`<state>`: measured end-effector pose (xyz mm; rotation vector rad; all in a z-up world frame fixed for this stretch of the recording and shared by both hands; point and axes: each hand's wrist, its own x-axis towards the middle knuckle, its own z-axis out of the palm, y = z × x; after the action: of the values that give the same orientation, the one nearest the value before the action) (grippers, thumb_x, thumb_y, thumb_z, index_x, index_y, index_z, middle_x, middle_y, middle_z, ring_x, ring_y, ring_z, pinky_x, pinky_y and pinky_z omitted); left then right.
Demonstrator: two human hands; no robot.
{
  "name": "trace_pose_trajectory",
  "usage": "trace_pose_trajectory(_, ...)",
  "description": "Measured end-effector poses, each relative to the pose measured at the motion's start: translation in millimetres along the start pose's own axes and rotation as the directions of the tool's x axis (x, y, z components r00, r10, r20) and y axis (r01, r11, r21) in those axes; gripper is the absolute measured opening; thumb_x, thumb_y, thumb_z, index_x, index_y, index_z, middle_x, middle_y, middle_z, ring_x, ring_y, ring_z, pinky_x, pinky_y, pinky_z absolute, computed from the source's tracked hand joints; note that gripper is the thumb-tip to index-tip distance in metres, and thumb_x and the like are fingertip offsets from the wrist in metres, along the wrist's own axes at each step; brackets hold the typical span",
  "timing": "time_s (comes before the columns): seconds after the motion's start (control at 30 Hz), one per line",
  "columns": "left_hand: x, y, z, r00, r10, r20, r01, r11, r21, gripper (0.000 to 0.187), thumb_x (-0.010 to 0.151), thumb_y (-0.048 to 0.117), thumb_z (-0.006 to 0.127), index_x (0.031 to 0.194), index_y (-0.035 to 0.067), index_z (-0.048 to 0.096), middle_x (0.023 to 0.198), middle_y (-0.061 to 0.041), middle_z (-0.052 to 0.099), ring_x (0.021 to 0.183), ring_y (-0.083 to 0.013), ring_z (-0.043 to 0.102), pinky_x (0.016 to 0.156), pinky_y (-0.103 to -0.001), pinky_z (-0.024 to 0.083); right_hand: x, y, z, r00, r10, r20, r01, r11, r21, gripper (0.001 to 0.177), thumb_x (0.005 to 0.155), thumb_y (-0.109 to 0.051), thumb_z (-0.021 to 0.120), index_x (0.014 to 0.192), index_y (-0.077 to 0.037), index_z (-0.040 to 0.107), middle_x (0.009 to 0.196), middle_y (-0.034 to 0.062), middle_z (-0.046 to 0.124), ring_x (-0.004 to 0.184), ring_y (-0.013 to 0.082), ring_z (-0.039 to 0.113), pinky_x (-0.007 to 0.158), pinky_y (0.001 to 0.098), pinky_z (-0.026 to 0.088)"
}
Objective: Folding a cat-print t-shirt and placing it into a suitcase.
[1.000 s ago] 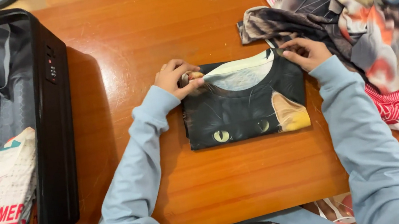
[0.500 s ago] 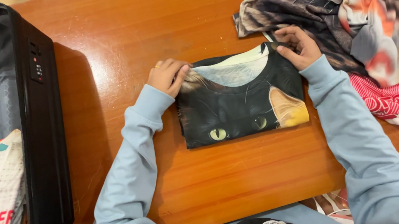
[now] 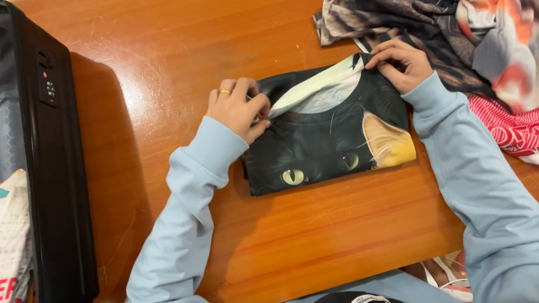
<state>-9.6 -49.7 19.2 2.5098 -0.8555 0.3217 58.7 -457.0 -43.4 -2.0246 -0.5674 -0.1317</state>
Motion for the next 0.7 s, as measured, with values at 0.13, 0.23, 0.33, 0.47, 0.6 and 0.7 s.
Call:
trace_pose_trajectory(0.13,-2,3,4,0.985,0.148,-0.090,-0.139,0.985,0.101,0.023,0.083,0.013,0.077,0.102,0.018,0.066,0.118,-0.002,0.062,0.116,-0.0292,0.052,0.096,-0.042,0.042,-1,5,0,1.000,-0.022,-0.003,0.022,1.000,-0.015,0.019,0.097,0.009,0.061,0.106,-0.002,0.074,0.118,0.0086,0.066,0.105,0.0158,0.063,0.091,0.0250,0.049)
trace_pose_trajectory(0.23,2,5,-7,0.982,0.136,-0.131,-0.116,0.982,0.147,0.020,0.090,0.015,0.077,0.104,0.015,0.063,0.110,0.001,0.062,0.117,-0.0268,0.054,0.102,-0.043,0.042,-4,2,0,0.998,-0.039,-0.053,0.038,0.999,-0.016,0.022,0.093,0.011,0.060,0.104,-0.001,0.074,0.117,0.0088,0.066,0.102,0.0152,0.063,0.087,0.0245,0.049)
trace_pose_trajectory(0.33,9,16,-35,0.980,0.080,-0.181,-0.069,0.995,0.066,0.034,0.084,0.029,0.078,0.109,0.011,0.064,0.105,-0.006,0.062,0.107,-0.0319,0.054,0.094,-0.047,0.039,-7,6,-2,0.990,-0.066,-0.125,0.066,0.998,-0.003,0.021,0.089,0.014,0.059,0.099,0.000,0.071,0.115,0.0092,0.066,0.100,0.0150,0.064,0.087,0.0245,0.049)
trace_pose_trajectory(0.47,1,-11,-20,0.994,-0.025,-0.109,0.032,0.998,0.058,0.033,0.092,0.032,0.078,0.115,0.013,0.066,0.102,-0.007,0.062,0.100,-0.0331,0.055,0.087,-0.048,0.041,-10,5,-3,0.985,-0.100,-0.143,0.099,0.995,-0.010,0.021,0.084,0.017,0.056,0.091,0.001,0.066,0.109,0.0103,0.066,0.096,0.0164,0.064,0.087,0.0246,0.050)
trace_pose_trajectory(0.6,0,-19,4,0.935,-0.250,-0.251,0.164,0.934,-0.317,0.027,0.103,0.013,0.064,0.130,0.012,0.061,0.125,-0.010,0.058,0.114,-0.0321,0.060,0.096,-0.046,0.051,-6,-6,1,0.977,-0.155,-0.145,0.141,0.985,-0.102,0.022,0.085,0.016,0.060,0.096,0.000,0.069,0.114,0.0125,0.065,0.104,0.0225,0.065,0.095,0.0283,0.050)
trace_pose_trajectory(0.7,-4,-19,30,0.882,-0.290,-0.370,0.186,0.938,-0.292,0.029,0.106,0.010,0.060,0.135,0.011,0.058,0.140,-0.012,0.053,0.128,-0.0326,0.057,0.109,-0.047,0.048,-5,-25,6,0.971,-0.183,-0.150,0.152,0.968,-0.199,0.023,0.092,0.010,0.066,0.111,-0.002,0.070,0.126,0.0137,0.063,0.117,0.0268,0.062,0.105,0.0331,0.048)
